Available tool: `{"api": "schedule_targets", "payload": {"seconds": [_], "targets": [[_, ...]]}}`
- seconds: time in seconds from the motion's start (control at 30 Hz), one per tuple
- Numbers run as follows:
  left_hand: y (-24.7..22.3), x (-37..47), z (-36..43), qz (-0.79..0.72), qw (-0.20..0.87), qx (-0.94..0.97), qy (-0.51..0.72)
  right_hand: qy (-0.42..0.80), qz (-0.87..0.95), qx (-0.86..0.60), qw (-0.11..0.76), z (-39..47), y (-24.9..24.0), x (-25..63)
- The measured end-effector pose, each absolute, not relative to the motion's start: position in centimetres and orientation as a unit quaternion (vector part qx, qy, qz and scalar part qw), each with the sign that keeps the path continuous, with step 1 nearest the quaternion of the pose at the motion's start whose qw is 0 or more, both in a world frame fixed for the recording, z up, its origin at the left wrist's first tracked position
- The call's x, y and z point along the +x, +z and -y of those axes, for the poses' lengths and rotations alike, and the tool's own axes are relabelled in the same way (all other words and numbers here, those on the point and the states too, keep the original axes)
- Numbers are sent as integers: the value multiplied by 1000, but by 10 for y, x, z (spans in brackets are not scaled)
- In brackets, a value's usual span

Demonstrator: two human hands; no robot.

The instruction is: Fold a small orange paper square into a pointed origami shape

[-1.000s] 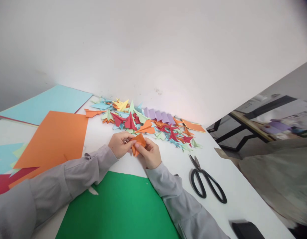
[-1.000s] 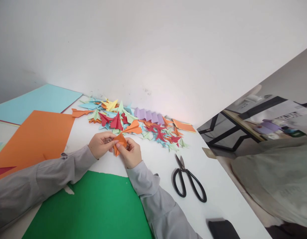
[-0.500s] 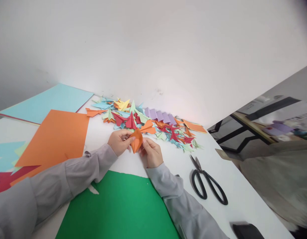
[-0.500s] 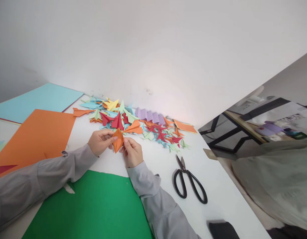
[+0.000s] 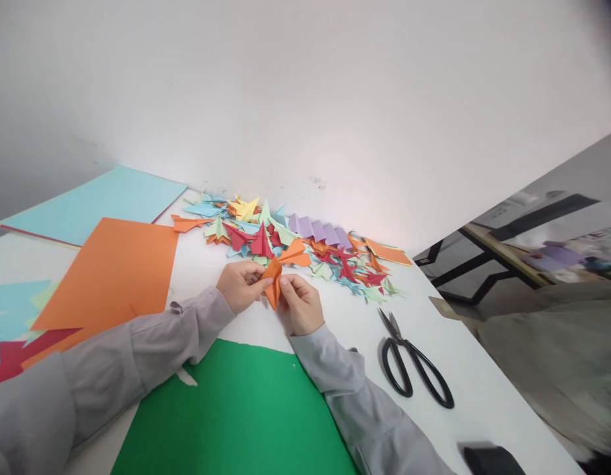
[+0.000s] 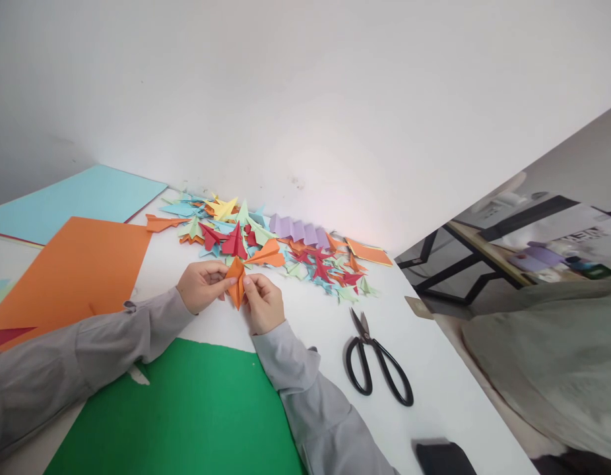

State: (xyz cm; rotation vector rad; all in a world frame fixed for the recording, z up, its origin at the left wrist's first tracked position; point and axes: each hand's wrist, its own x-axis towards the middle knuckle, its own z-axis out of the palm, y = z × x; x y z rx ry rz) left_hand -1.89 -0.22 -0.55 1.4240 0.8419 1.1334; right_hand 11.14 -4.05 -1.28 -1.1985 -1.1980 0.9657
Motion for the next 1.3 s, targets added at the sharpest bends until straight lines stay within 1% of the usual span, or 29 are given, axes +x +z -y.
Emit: {"api": "schedule_targets", "payload": {"seconds": [0.4, 0.7, 1.07, 1.3], "targets": [[-2, -20, 2, -364, 545, 584, 479, 454, 461, -492, 582, 38, -20, 115], [-3, -19, 3, -358, 536, 594, 481, 401, 490, -517, 576, 39, -17, 113], [-6, -20, 3, -327, 522, 622, 483, 402, 482, -515, 583, 39, -16, 111], [-8, -19, 0, -334, 567, 592, 465, 429, 472, -500, 585, 39, -18, 113]]}}
